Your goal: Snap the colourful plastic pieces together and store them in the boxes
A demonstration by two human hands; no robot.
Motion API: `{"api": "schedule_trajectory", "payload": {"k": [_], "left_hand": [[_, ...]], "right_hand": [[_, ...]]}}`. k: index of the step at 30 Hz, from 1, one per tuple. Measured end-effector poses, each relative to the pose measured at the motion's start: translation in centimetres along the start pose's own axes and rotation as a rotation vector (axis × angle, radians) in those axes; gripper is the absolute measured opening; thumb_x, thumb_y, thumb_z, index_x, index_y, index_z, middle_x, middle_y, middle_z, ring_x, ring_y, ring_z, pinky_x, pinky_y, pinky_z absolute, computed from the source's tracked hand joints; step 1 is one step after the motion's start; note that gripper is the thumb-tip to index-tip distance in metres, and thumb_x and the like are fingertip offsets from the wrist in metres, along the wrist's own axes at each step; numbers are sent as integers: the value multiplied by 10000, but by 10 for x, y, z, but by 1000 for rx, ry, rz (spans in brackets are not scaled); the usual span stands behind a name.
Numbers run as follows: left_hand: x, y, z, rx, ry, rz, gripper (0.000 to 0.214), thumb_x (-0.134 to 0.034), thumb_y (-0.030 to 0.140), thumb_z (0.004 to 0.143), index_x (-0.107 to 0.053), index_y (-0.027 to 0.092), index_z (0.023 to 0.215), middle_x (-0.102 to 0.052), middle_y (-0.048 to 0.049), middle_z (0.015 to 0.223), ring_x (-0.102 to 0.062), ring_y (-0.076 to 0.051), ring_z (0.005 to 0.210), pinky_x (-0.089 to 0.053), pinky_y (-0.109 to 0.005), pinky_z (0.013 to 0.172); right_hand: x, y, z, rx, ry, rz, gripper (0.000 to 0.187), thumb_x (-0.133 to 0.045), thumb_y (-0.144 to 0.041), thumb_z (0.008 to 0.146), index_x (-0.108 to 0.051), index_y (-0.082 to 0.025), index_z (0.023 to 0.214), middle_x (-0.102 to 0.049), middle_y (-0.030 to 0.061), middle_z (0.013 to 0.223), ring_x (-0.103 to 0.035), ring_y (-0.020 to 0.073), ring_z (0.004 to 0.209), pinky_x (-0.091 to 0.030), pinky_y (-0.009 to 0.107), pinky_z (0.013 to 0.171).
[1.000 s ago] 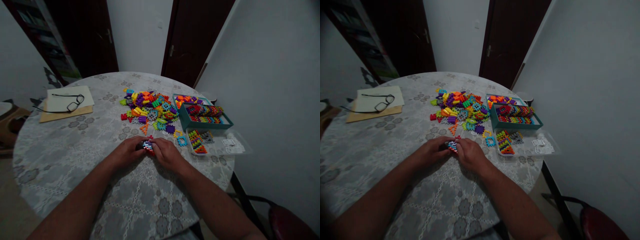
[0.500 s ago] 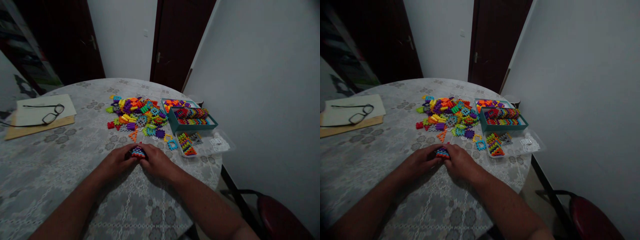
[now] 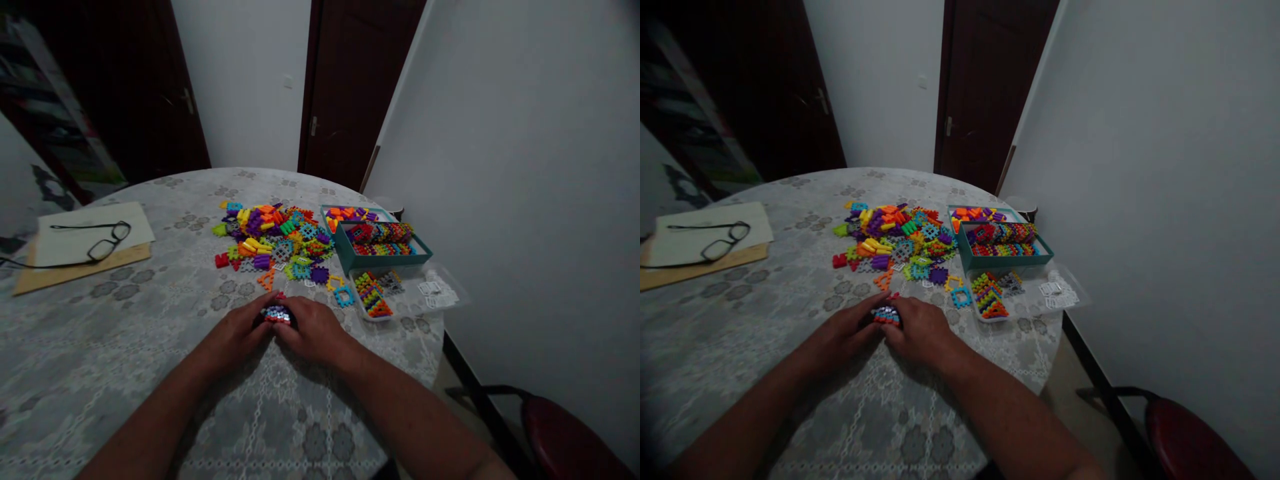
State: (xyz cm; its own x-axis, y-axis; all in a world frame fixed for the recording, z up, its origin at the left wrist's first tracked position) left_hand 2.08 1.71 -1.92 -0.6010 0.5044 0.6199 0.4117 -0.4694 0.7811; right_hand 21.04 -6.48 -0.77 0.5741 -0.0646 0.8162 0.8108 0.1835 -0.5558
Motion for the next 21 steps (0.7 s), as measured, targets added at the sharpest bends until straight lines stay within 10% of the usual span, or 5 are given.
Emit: {"api": "schedule_trajectory", "payload": {"k": [21], "left_hand": [[-4,-3,0,9,-24,19,720,-592,477,956,-532,247,1636,-768,-116,1443,-749,-345,1287,-570,-439,1115]], "right_hand": [[-5,-1,1,8,48,-74,477,-713,-498,1033,-676,-228,1424,-729,111,1271,-699,264,1130,-550,382,966]]}}
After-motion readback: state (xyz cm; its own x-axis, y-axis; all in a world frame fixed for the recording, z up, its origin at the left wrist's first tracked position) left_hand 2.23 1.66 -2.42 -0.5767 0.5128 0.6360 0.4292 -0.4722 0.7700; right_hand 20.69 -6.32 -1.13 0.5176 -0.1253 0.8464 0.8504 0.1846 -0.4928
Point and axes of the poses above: each hand's wrist, its own z-axis towards the middle knuckle, its own x-axis out of the back of the hand, y = z × x, the point moved 2 cm from there along z, towards the middle knuckle
